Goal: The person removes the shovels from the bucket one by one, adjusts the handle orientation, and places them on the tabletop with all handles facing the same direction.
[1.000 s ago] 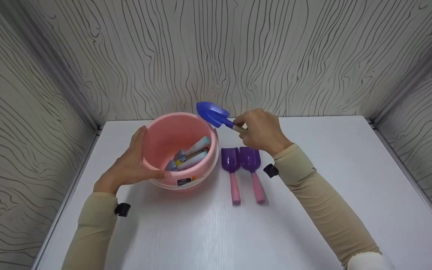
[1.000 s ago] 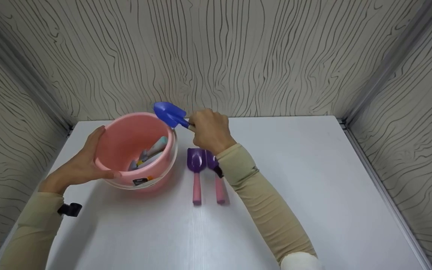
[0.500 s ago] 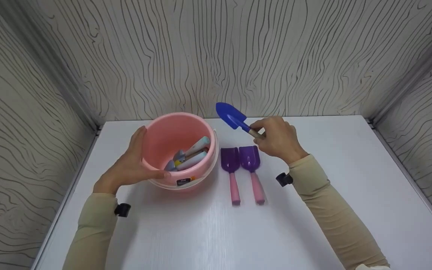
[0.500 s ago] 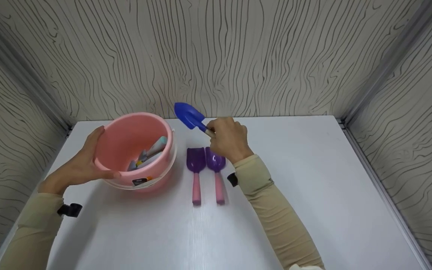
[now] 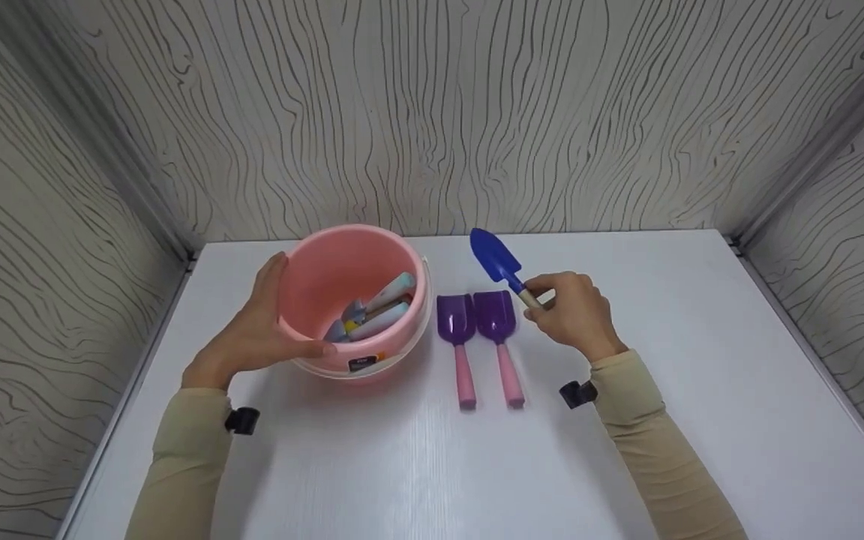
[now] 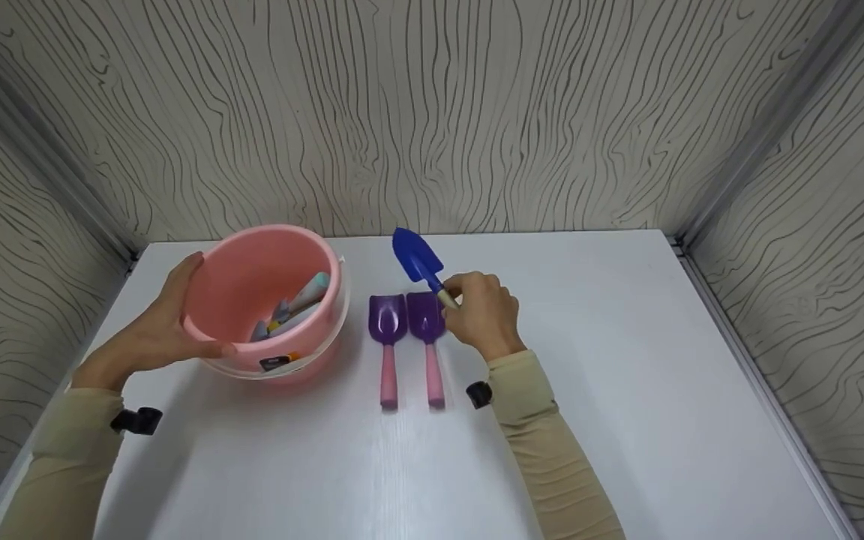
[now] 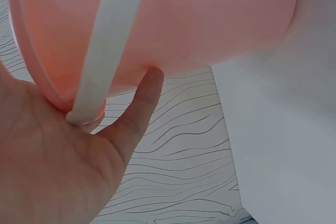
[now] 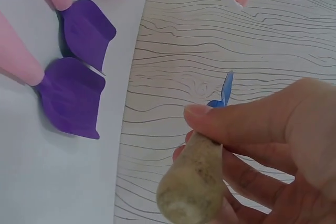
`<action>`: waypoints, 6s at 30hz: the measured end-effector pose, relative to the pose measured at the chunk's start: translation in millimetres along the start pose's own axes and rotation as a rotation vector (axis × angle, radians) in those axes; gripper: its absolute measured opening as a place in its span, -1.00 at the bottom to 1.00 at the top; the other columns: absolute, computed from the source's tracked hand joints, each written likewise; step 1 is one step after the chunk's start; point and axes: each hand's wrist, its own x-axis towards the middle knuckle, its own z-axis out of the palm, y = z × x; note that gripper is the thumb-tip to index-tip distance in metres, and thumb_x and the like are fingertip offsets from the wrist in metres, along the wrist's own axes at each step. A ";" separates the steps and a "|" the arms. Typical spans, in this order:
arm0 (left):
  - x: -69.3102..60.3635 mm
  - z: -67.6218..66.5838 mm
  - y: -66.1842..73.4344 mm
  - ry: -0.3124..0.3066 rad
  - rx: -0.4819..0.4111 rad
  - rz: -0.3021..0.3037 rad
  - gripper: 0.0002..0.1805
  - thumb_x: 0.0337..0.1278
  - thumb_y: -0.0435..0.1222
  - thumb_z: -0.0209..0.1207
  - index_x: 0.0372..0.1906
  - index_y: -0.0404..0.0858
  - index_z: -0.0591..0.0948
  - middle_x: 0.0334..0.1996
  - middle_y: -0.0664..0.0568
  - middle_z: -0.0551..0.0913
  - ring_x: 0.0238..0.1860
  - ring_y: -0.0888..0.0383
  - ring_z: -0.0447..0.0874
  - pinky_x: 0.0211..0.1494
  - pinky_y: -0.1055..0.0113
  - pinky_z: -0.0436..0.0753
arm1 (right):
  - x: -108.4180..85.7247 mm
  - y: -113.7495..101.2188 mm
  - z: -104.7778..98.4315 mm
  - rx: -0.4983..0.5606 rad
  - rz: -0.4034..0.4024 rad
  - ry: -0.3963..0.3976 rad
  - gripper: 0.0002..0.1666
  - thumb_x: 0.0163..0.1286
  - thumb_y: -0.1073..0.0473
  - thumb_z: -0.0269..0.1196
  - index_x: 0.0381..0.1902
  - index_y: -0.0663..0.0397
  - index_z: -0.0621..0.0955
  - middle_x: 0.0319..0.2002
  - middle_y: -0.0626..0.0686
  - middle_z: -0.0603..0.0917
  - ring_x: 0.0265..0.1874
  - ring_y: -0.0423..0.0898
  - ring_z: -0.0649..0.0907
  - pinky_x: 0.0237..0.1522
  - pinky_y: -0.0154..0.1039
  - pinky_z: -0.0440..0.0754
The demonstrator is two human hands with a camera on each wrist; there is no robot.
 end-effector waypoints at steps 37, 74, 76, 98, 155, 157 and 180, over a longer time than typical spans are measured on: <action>-0.2 -1.6 -0.4 0.010 0.030 0.005 0.50 -0.33 0.08 0.74 0.69 0.11 -0.04 0.55 0.01 0.19 0.48 -0.12 0.37 0.36 -0.25 0.65 | -42.7 65.7 53.4 0.125 0.351 0.036 -0.46 0.28 0.21 0.51 0.22 0.17 0.73 0.08 0.20 0.78 -0.35 -0.08 0.73 -0.43 -0.23 0.57; -3.5 -0.7 -2.0 0.013 0.074 -0.036 0.60 -0.35 0.11 0.74 0.73 0.06 -0.15 0.61 -0.02 0.11 0.49 -0.15 0.36 0.41 -0.30 0.58 | -43.6 70.5 69.2 0.172 0.400 0.026 -0.48 0.29 0.22 0.48 0.18 0.31 0.70 0.01 0.25 0.75 -0.04 0.13 0.69 0.00 0.04 0.66; -4.2 -1.3 -2.5 0.010 0.089 -0.053 0.63 -0.35 0.12 0.73 0.74 0.05 -0.19 0.62 -0.02 0.07 0.49 -0.16 0.36 0.42 -0.32 0.56 | -44.1 71.9 69.2 0.173 0.378 0.038 -0.50 0.27 0.22 0.49 0.14 0.32 0.71 -0.02 0.25 0.76 -0.05 0.14 0.69 0.02 0.07 0.66; -2.8 -1.0 -0.3 0.005 0.037 -0.044 0.55 -0.36 0.11 0.74 0.71 0.15 -0.10 0.56 0.03 0.19 0.50 -0.12 0.35 0.37 -0.25 0.63 | -44.6 67.9 58.8 0.170 0.432 -0.022 -0.40 0.36 0.09 0.49 0.24 0.31 0.65 0.07 0.27 0.72 -0.03 0.10 0.67 0.00 -0.01 0.67; -2.8 -1.9 0.3 0.004 0.094 -0.088 0.59 -0.40 0.20 0.72 0.71 0.17 -0.14 0.57 0.05 0.18 0.50 -0.08 0.37 0.41 -0.23 0.61 | 74.2 -184.1 48.4 -0.220 -0.431 -0.489 -0.59 0.62 0.30 0.18 0.34 0.14 0.68 0.27 0.19 0.73 0.24 0.10 0.75 0.28 0.01 0.72; -2.2 -0.6 0.6 0.004 0.091 -0.087 0.59 -0.40 0.19 0.72 0.71 0.16 -0.13 0.57 0.04 0.20 0.51 -0.09 0.37 0.42 -0.24 0.60 | 76.6 -186.2 53.9 -0.295 -0.436 -0.500 -0.63 0.61 0.28 0.21 0.29 0.12 0.71 0.19 0.17 0.77 0.13 0.07 0.79 0.24 -0.01 0.75; 0.6 -2.5 4.4 0.005 0.116 -0.101 0.68 -0.42 0.23 0.71 0.74 0.15 -0.24 0.66 0.07 0.06 0.55 -0.07 0.33 0.52 -0.33 0.45 | 74.3 -205.1 79.0 -0.572 -0.475 -0.410 -0.77 0.46 0.15 0.45 0.01 0.09 0.74 -0.06 0.08 0.81 -0.11 -0.01 0.77 0.14 -0.07 0.79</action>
